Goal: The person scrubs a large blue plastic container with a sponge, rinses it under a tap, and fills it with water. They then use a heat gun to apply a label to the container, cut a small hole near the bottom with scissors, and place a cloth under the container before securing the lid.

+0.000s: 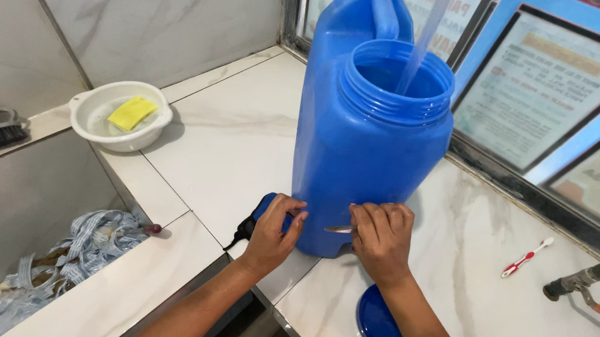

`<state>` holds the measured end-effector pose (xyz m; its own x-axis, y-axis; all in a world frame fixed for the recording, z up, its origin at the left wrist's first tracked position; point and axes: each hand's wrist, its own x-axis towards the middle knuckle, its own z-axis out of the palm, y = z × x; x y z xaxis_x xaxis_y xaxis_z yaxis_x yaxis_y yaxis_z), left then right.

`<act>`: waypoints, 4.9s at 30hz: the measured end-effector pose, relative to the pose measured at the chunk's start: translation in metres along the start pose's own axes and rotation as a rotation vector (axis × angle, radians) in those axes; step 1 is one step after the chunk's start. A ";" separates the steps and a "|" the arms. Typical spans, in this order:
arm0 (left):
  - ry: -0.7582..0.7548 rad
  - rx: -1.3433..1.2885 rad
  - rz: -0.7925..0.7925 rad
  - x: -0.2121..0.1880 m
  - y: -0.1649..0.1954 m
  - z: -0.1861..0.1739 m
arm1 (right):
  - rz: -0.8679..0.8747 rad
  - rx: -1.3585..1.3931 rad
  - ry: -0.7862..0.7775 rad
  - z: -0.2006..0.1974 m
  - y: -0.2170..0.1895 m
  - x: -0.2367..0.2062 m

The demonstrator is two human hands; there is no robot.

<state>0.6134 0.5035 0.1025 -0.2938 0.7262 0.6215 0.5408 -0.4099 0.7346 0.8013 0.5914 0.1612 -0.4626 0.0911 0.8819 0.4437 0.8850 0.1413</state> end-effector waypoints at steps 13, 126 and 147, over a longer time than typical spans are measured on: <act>0.053 -0.051 0.027 -0.016 -0.007 -0.013 | 0.019 0.023 0.003 0.011 -0.004 -0.008; 0.247 -0.388 -0.715 -0.064 -0.190 -0.364 | 1.580 1.641 -0.670 0.337 -0.350 0.090; 0.362 -0.147 -0.759 -0.072 -0.289 -0.449 | 1.194 0.717 -1.016 0.446 -0.338 0.100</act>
<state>0.1245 0.3223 -0.0326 -0.7827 0.6220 -0.0231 -0.0049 0.0310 0.9995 0.2621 0.5052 0.0012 -0.5454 0.7774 -0.3134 0.6028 0.1040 -0.7911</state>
